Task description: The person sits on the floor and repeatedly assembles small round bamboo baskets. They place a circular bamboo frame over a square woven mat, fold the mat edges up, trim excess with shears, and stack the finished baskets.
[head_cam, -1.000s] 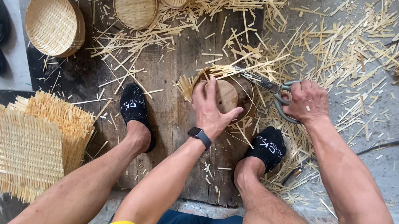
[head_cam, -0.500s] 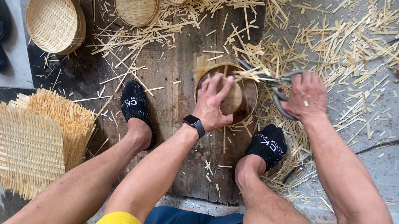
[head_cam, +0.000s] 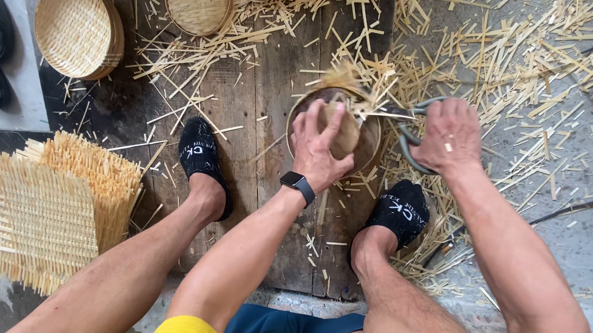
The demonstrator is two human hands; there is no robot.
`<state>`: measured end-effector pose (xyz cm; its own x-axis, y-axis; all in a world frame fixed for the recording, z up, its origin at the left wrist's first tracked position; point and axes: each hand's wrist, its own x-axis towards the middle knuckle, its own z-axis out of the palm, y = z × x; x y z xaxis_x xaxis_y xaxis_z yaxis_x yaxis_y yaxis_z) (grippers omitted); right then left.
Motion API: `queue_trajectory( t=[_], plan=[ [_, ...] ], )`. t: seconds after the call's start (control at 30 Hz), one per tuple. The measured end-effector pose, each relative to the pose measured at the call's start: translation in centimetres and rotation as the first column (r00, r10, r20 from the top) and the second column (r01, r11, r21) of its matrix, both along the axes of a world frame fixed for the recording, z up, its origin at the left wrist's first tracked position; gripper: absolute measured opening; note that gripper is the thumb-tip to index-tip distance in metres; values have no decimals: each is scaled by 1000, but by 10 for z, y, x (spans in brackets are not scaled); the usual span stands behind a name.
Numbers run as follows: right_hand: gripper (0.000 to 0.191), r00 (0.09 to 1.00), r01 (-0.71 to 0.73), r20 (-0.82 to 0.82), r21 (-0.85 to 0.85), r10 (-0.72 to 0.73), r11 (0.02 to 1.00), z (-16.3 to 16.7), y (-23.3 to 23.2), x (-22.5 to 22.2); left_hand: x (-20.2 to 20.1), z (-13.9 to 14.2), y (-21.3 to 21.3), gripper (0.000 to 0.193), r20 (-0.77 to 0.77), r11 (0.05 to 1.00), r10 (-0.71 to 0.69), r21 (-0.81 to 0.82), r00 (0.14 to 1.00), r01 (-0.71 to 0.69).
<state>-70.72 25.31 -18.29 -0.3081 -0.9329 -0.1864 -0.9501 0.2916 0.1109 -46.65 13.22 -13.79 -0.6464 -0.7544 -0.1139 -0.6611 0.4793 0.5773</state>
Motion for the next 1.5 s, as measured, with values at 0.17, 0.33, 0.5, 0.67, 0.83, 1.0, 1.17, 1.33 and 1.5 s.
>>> queue_trajectory(
  t=[0.17,0.33,0.5,0.67,0.83,1.0,1.17,1.33,1.5],
  plan=[
    [23,989,26,145,73,-37,997,-5,3,-5,5,3,-10,110,-27,998,-57,-5,998,57],
    [47,998,-27,56,-112,33,993,-8,9,-10,-6,0,4,111,-75,989,149,-12,986,-150],
    [41,998,-54,-31,-189,49,980,-15,3,-3,-2,0,-7,109,-33,999,-52,4,998,52],
    [30,997,-33,63,-75,38,997,-11,21,-18,4,9,-21,109,30,976,-207,70,978,205],
    [53,998,-67,-7,-195,67,978,-10,11,-7,2,15,-32,108,64,920,-388,80,919,383],
    [29,998,-45,43,-33,46,998,-10,6,-6,0,22,-43,107,130,887,-458,130,880,442],
    [29,993,-32,108,-81,41,996,-3,8,-7,-1,26,-44,104,136,890,-446,175,885,421],
    [66,995,-73,47,-293,90,953,1,15,4,-1,25,-39,103,109,917,-385,155,916,367],
    [28,992,41,126,-168,-20,985,-22,28,3,-1,26,-40,101,106,900,-427,147,898,410]
  ],
)
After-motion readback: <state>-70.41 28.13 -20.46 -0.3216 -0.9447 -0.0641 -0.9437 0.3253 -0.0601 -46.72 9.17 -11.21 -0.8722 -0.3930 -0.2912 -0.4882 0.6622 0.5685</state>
